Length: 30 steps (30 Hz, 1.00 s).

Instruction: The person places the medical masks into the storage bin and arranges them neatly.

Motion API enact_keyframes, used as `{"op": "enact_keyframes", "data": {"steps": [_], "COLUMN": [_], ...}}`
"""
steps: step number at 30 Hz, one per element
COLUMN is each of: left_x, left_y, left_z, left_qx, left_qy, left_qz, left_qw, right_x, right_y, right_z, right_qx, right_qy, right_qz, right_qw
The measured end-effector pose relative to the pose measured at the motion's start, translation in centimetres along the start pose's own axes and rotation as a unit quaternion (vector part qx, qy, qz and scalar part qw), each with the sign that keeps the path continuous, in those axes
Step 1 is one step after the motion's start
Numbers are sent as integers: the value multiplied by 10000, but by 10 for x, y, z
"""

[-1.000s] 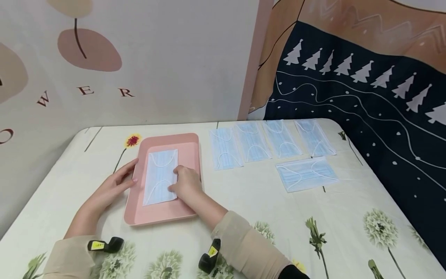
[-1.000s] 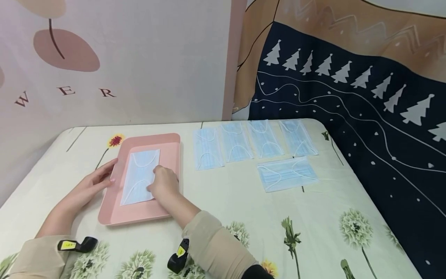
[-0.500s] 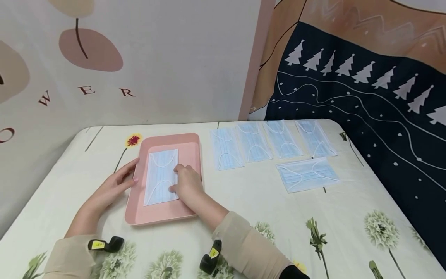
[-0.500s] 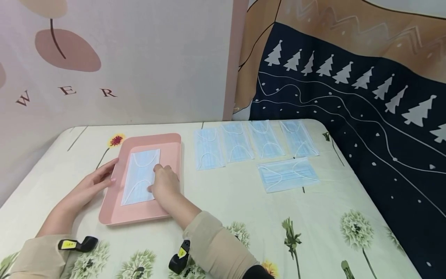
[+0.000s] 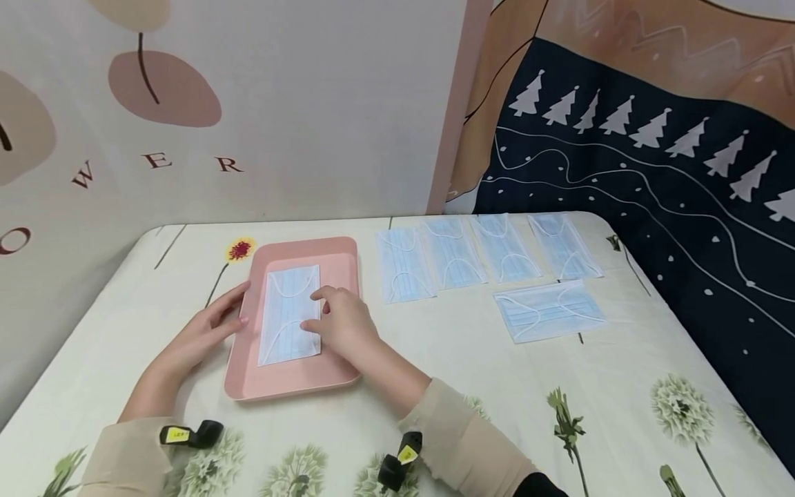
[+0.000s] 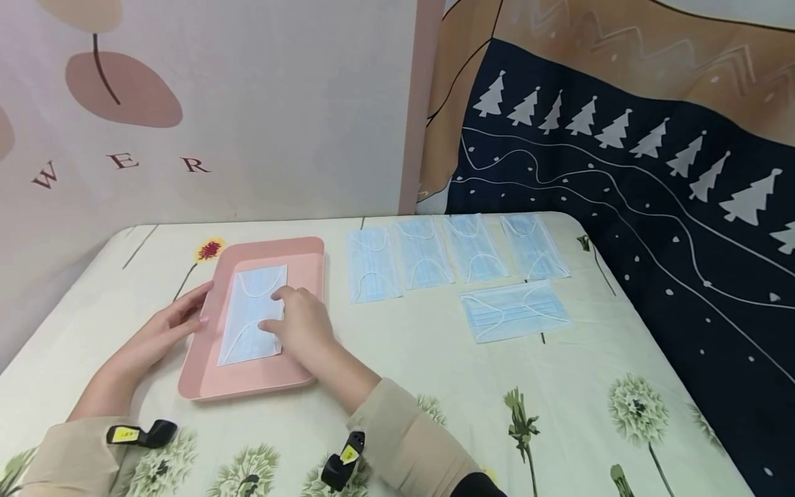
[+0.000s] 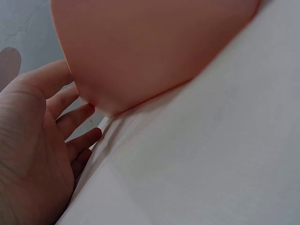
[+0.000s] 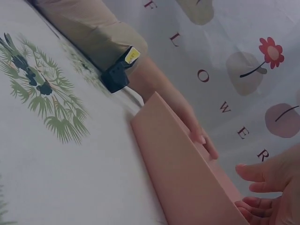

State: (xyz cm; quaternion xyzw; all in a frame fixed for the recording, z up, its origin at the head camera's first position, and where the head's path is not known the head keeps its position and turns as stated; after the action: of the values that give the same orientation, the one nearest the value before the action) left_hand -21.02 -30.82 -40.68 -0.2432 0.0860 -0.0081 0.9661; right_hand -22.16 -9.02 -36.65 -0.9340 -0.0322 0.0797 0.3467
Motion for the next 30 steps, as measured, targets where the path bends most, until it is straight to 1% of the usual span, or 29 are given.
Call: {"op": "enact_keyframes", "data": {"steps": [5, 10, 17, 23, 27, 30], "left_x": [0, 1, 1, 0, 0, 0], "left_y": [-1, -1, 0, 0, 0, 0], "left_z": [-2, -3, -3, -4, -3, -3], "left_qx": [-57, -127, -99, -140, -188, -189], "left_qy": [-102, -203, -210, -202, -223, -244], "left_qz": [1, -4, 9, 15, 20, 23], "left_qw": [9999, 9997, 9997, 9997, 9996, 9995], "right_x": [-2, -6, -15, -25, -31, -36], "right_y": [-20, -40, -62, -81, -89, -93], "right_z": [1, 5, 18, 32, 43, 52], "right_qx": [-645, -1085, -1244, -1247, -1302, -1352], "right_qy": [-220, -467, -563, -642, -583, -484], "right_qz": [163, 363, 703, 977, 1081, 1088], "right_qw": [9975, 9923, 9881, 9853, 9838, 9836]}}
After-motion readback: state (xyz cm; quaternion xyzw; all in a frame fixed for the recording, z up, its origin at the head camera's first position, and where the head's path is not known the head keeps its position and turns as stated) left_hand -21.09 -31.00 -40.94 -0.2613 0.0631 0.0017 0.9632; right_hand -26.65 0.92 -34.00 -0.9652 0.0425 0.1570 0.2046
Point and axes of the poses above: each hand's wrist, its own x-axis away from the middle knuckle, its own y-axis out of the palm, z = x × y, the point moved 9 cm from there along -x, towards the middle knuckle, and after that the axes turned 14 degrees about z, right-handed, at the moved point
